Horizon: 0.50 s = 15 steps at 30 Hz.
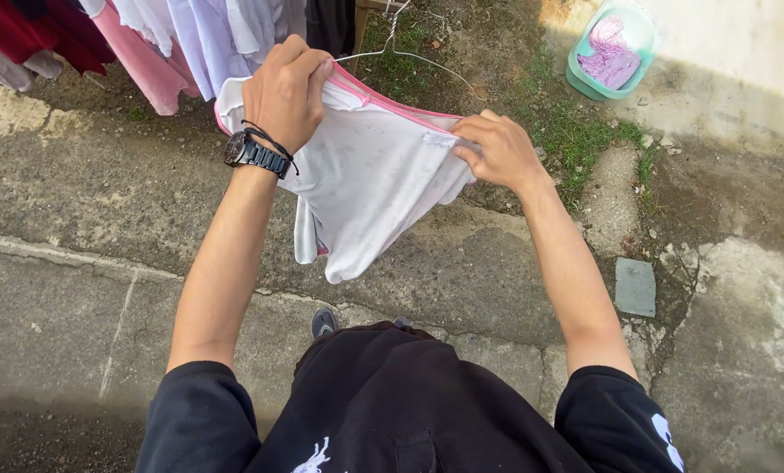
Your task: Hang wet laundry items on a rack to dry outdoors.
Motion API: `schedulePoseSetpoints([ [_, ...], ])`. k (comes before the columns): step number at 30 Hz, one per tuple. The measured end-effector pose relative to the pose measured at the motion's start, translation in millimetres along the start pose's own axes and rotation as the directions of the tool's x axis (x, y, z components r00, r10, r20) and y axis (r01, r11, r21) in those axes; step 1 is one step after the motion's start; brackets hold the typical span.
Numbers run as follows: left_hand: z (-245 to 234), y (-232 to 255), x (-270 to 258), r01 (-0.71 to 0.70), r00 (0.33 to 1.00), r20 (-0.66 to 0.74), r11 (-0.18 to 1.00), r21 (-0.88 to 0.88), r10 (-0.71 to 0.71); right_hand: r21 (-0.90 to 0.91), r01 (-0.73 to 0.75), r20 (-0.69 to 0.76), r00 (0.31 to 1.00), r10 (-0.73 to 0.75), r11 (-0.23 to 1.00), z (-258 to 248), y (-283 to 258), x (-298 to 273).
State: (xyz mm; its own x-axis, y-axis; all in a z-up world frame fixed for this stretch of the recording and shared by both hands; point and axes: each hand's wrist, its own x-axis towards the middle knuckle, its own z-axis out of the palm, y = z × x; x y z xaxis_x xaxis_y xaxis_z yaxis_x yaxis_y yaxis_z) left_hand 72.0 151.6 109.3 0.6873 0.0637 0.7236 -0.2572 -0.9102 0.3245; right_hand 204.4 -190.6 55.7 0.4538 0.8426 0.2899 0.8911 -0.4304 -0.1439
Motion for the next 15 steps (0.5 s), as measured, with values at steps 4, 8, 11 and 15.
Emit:
schedulePoseSetpoints([
  [4,-1,5,4,-0.005,1.000,0.014,1.000,-0.026,0.005,-0.102,-0.007,-0.008,1.000,0.006,0.995,-13,24,-6],
  [8,-5,14,11,-0.036,0.999,0.011,0.998,-0.053,0.037,-0.184,-0.012,-0.094,0.996,-0.005,0.983,-42,27,-5],
  [11,-7,19,16,-0.053,0.998,0.025,0.997,-0.060,0.055,-0.236,-0.031,-0.123,0.992,0.002,0.971,-55,28,-3],
  [15,-12,25,21,-0.053,0.993,0.101,0.998,-0.046,0.058,-0.339,-0.029,-0.100,0.995,-0.005,0.940,-60,24,-3],
])
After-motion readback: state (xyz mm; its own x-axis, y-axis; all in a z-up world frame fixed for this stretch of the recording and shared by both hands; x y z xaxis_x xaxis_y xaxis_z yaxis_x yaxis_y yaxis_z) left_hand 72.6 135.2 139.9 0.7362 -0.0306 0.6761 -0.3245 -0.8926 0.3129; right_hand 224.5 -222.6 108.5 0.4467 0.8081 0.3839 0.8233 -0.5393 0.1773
